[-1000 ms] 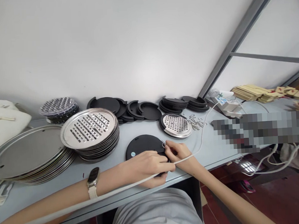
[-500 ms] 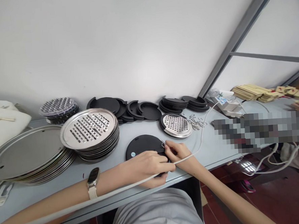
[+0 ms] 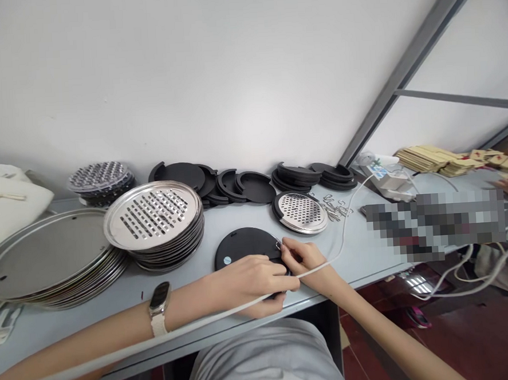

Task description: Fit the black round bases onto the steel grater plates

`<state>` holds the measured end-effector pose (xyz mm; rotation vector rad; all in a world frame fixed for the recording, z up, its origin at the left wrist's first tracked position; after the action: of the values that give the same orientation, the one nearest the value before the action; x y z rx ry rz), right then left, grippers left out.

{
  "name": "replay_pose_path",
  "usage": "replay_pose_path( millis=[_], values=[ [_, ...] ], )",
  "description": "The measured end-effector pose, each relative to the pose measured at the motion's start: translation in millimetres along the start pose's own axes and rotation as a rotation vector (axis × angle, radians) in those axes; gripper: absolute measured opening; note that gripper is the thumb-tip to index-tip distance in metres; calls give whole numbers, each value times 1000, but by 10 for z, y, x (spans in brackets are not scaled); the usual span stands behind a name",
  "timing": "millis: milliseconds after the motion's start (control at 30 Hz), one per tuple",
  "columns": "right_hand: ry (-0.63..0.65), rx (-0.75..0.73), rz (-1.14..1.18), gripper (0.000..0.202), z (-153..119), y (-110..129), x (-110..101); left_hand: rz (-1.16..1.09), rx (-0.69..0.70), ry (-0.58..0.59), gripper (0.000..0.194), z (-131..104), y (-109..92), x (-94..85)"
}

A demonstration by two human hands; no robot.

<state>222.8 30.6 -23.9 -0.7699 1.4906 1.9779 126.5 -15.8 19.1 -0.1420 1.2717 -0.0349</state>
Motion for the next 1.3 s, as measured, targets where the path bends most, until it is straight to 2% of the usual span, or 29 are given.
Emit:
replay_pose_path(
  millis=[533, 933, 1300],
  values=[
    [-16, -2, 1, 28, 5, -6, -7, -20, 10, -29, 6, -7, 16, 20],
    [-64, -4, -30, 28, 13, 20, -50, 7, -6, 4, 7, -5, 5, 32],
    [-47, 16, -30, 26, 0, -11, -33, -9, 4, -10, 6, -2, 15, 15]
  ],
)
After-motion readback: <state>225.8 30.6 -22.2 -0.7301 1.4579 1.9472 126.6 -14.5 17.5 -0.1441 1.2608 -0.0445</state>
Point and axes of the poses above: each hand's wrist, its own z-axis towards the middle knuckle, its own x-axis out of the palm, y = z × x, the point moved 9 cm from there along z, towards the middle knuckle, and after that the axes turned 1 degree about z, right-handed, at the moved point
